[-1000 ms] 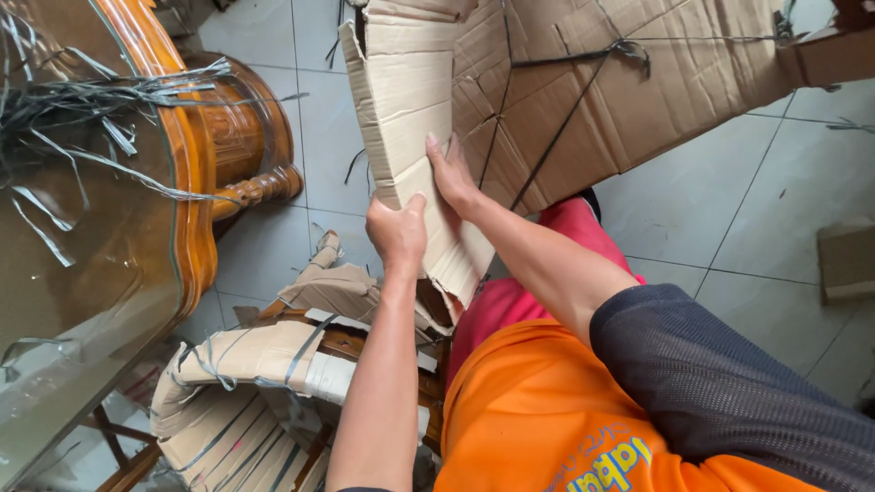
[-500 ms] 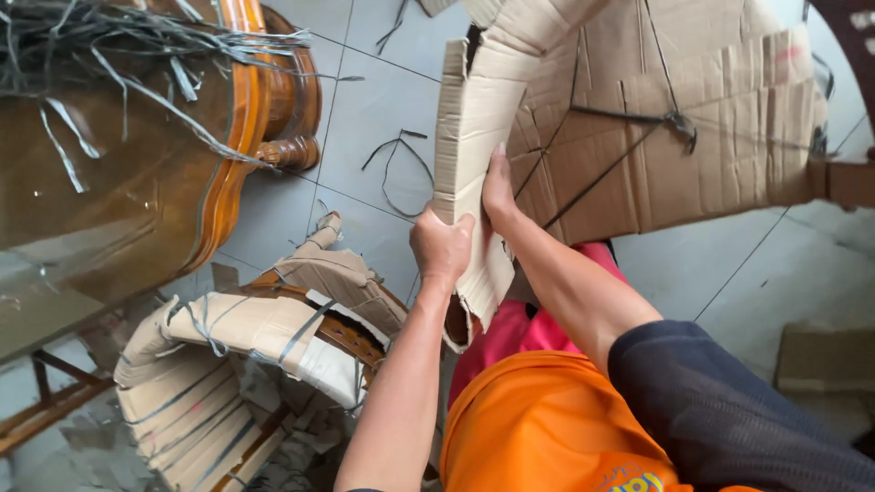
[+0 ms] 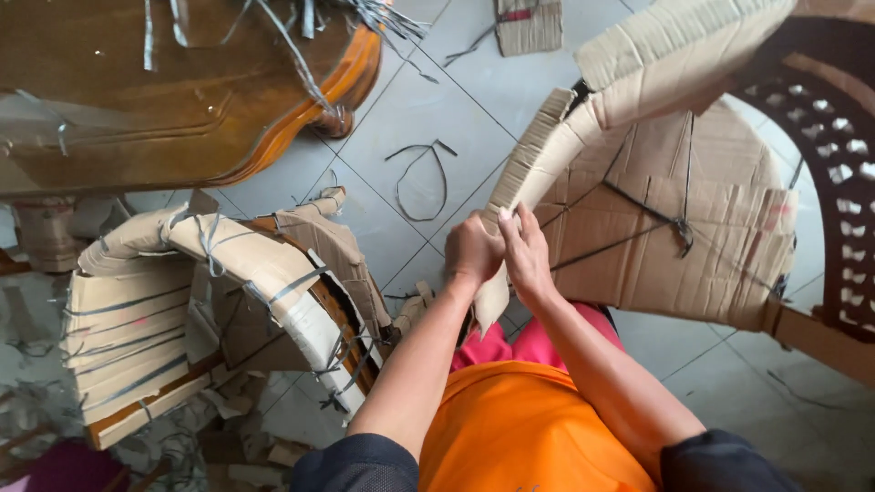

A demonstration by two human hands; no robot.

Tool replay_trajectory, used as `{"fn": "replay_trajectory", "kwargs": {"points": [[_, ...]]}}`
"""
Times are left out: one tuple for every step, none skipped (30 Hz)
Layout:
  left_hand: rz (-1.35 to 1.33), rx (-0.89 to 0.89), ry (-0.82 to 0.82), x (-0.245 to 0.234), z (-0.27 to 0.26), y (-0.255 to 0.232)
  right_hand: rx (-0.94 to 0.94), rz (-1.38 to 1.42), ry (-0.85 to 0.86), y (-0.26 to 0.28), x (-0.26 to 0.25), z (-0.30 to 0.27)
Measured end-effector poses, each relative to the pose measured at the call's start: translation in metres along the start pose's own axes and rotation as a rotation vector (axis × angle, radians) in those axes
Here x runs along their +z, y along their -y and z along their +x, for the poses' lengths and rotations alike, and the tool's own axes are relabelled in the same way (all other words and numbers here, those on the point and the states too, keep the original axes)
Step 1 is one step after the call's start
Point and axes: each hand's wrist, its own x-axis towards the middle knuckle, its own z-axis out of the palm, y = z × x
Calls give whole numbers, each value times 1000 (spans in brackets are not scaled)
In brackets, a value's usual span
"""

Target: The person unwraps furniture by untying and removing cardboard and string by hand.

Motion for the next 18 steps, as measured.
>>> {"fn": "replay_trajectory", "kwargs": {"points": [[-4,1,28,-2,-2,0,2,5,23,12,4,-8],[-13,2,21,-12,-6,-4,-7,-1,27,9,5,-1],[-1,51,35,-22,-11,-7,37,-106,21,4,7,4],[11,100,50,-32,-17,-10,82,-211,13,-2,9,9],[9,110,52,-19,-4,5,77,-211,5,-13,13,19],[11,110,83,-8,8,19,121,-372,-20,-24,18,30],[7,122,111,4,24,27,156,-534,-55,-31,20,43],[1,142,109,-1,23,25,143,-535,-72,-28,20,45],[-51,140,131,-5,20,27,157,-563,-70,-28,22,44],[-102,138,153,-8,17,28,171,-592,-68,-28,22,43],[-104,146,160,-9,16,29,172,-593,-79,-33,22,46],[-108,131,170,-10,14,29,164,-609,-90,-38,21,48],[-111,117,177,-12,14,28,151,-625,-101,-41,20,52],[-115,126,181,-9,16,32,149,-626,-111,-36,24,47],[-65,171,172,-5,19,35,132,-598,-118,-31,27,42],[-15,215,163,0,21,37,115,-570,-124,-27,29,37],[-21,218,166,-4,19,39,115,-576,-129,-24,32,34],[-87,224,176,-8,17,40,104,-581,-129,-22,34,32]]}}
